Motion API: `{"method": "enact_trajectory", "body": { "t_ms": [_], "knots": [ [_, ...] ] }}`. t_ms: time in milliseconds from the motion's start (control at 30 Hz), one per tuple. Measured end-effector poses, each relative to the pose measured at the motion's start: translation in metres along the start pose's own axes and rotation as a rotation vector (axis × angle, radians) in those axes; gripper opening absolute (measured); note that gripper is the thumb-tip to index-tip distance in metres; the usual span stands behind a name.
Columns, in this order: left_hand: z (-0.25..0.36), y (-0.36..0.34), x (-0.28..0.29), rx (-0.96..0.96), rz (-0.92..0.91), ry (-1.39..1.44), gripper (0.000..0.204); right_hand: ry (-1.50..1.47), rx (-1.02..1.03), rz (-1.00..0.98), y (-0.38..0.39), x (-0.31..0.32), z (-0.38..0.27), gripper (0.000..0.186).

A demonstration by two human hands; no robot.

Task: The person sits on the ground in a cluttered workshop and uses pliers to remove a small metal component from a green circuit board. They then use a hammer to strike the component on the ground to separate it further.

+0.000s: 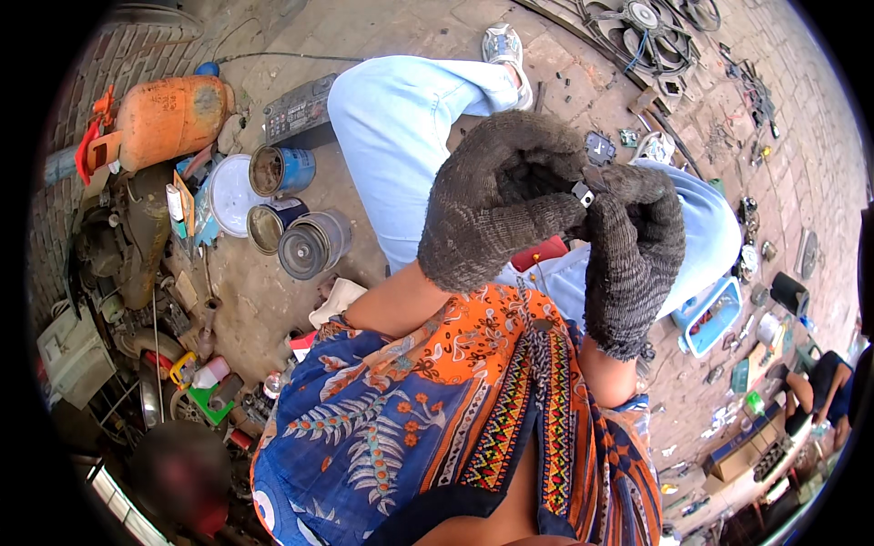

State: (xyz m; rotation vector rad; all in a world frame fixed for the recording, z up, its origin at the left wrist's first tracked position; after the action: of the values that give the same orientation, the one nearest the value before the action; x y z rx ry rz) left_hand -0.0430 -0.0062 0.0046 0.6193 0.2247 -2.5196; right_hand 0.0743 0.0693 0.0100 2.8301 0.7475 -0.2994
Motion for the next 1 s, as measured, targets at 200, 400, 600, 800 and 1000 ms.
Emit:
{"method": "enact_trajectory", "body": {
  "t_ms": [200, 400, 600, 800, 1000],
  "knots": [
    [-0.001, -0.004, 0.0, 0.015, -0.057, 0.048, 0.047, 0.052, 0.103, -0.003, 0.002, 0.005, -0.001, 0.025],
    [0.006, 0.0, 0.005, -0.1, 0.056, 0.032, 0.051, 0.15, 0.184, -0.058, 0.006, 0.006, -0.009, 0.017],
    [0.013, 0.001, 0.004, -0.115, 0.045, -0.045, 0.049, 0.315, 0.259, 0.071, 0.005, 0.002, -0.011, 0.018],
    [0.014, 0.003, 0.006, -0.121, 0.095, -0.078, 0.05, 0.303, 0.235, 0.043, 0.006, 0.0, -0.01, 0.02],
    [0.014, 0.0, 0.004, -0.111, -0.008, -0.103, 0.05, 0.289, 0.246, 0.073, 0.007, 0.001, -0.008, 0.02]
  ]
}}
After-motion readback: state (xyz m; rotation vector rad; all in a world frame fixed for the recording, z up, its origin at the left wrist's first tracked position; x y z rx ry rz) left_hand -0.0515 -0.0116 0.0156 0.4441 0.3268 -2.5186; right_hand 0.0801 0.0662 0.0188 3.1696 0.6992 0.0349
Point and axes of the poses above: each hand's wrist, its own y-axis away from the middle knuckle, its own x-axis out of the back of the hand, z = x × y, the point moved 5 cm from there along -y, towards the middle knuckle, and after that the axes turned 3 degrees about y, right-handed, at the moved point
